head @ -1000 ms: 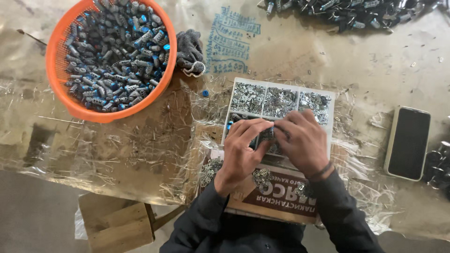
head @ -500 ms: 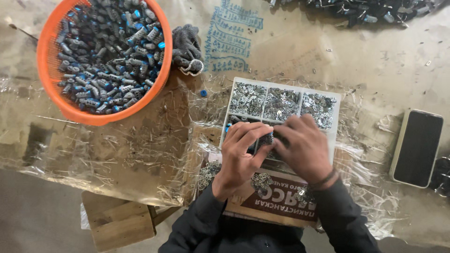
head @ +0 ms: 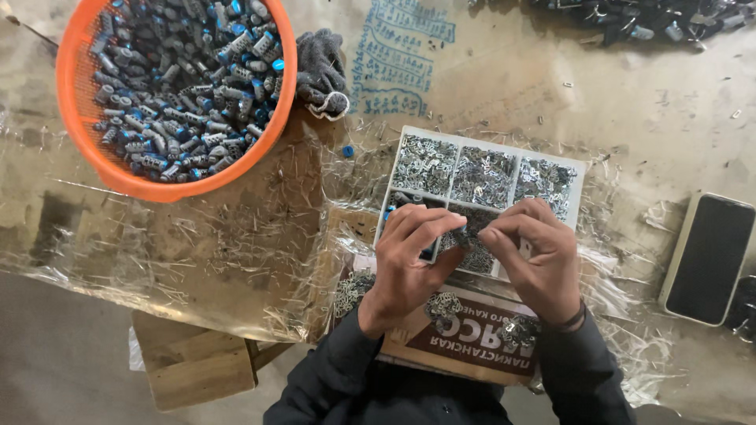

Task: The person picks small metal fitting components from a compartment box and an orange basket, fits them together by hand, and places completed assemblies on the table. They repeat this assembly cycle throughout the episode, occasionally reaching into the box for more parts.

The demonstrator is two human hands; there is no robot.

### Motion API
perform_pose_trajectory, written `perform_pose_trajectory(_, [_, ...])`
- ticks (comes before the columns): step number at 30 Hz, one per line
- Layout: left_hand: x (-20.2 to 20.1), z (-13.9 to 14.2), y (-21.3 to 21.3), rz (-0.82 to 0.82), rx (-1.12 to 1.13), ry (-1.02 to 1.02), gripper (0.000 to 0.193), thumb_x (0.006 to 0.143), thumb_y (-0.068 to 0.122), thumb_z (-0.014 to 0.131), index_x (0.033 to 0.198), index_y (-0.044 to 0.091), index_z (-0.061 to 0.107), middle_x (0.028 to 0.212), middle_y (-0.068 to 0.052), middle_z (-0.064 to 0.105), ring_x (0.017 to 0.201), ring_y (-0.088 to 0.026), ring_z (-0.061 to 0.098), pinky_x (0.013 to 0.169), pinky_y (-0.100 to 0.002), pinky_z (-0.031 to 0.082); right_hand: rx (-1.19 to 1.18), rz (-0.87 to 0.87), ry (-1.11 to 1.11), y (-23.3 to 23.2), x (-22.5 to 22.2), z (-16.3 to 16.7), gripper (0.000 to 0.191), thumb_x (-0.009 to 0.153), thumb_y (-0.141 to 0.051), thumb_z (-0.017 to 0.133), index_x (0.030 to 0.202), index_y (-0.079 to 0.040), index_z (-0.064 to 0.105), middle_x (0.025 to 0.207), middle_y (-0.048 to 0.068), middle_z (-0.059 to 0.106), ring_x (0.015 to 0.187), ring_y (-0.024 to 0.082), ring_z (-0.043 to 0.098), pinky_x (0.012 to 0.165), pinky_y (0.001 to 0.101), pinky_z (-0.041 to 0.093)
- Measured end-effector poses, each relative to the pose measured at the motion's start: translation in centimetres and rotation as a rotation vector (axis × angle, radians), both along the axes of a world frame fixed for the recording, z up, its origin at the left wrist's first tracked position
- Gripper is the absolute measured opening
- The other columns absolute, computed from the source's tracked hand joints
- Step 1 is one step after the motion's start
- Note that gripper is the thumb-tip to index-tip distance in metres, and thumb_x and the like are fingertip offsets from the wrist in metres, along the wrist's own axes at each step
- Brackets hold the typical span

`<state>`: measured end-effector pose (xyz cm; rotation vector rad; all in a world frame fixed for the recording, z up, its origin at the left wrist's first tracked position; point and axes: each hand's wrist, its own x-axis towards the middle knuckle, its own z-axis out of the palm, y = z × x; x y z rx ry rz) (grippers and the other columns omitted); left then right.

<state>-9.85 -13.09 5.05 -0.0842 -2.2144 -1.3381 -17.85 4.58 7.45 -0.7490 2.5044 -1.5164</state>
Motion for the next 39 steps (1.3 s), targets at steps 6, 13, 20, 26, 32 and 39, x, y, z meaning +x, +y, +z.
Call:
perform_pose_trajectory(6, [0.2,-0.3,-0.2,0.001,0.02,-0.002,0.043,0.08,0.008,0.087,0.12,0.011,0.07,0.117,-0.004,0.07,0.112,-0.026,0.065,0.102,-0.041,0.051,-0.039,0.116,0.012,0.4,0.0,-0.6,0.007,0.088,-0.006,0.076,0.095,-0.003,0.076,0.089,0.004,0.069,0.087,0.015,0.061,0.076,0.0288,0.047])
perform_pose_trajectory(13, [0.1,-0.6,-0.2,0.02,-0.006,0.035,0.039,0.083,0.01,0.088,0.118,0.013,0.072,0.115,-0.001,0.07,0.109,-0.024,0.065,0.104,-0.04,0.05,0.0,0.043,-0.051,0.2,0.3,-1.1,0.009,0.086,-0.006,0.079,0.094,-0.004,0.079,0.083,0.003,0.068,0.075,0.011,0.059,0.065,0.0246,0.045])
perform_pose_trajectory(20, [0.4,-0.6,-0.5,-0.009,-0.074,0.045,0.034,0.086,0.014,0.085,0.118,0.014,0.074,0.116,-0.001,0.071,0.111,-0.022,0.065,0.111,-0.042,0.048,-0.135,0.066,-0.166,0.3,0.4,-1.2,0.015,0.079,-0.004,0.086,0.092,-0.006,0.078,0.085,0.002,0.066,0.074,0.007,0.057,0.064,0.0211,0.043])
perform_pose_trajectory(26, [0.5,-0.5,-0.5,-0.001,0.018,0.023,0.033,0.088,0.016,0.085,0.118,0.013,0.073,0.12,0.0,0.072,0.113,-0.02,0.066,0.111,-0.041,0.047,0.252,0.02,0.37,-0.9,-0.1,-0.6,0.02,0.082,-0.012,0.085,0.1,-0.005,0.079,0.093,0.005,0.067,0.088,0.016,0.06,0.076,0.0311,0.049])
perform_pose_trajectory(32, [0.6,-0.7,-0.3,0.027,0.008,0.011,0.034,0.086,0.017,0.087,0.117,0.014,0.074,0.119,0.001,0.072,0.112,-0.021,0.066,0.111,-0.041,0.047,0.362,-0.074,0.488,-1.1,0.3,-0.2,0.008,0.09,-0.012,0.084,0.096,-0.011,0.078,0.091,0.001,0.067,0.088,0.02,0.057,0.077,0.0349,0.048])
perform_pose_trajectory(39, [0.7,-0.4,-0.4,0.034,-0.001,0.022,0.035,0.085,0.016,0.086,0.118,0.014,0.073,0.118,0.0,0.072,0.112,-0.022,0.066,0.112,-0.042,0.047,0.201,-0.045,0.33,-1.1,0.9,0.8,0.017,0.085,-0.007,0.083,0.101,-0.01,0.081,0.093,0.003,0.069,0.086,0.018,0.06,0.075,0.0311,0.049])
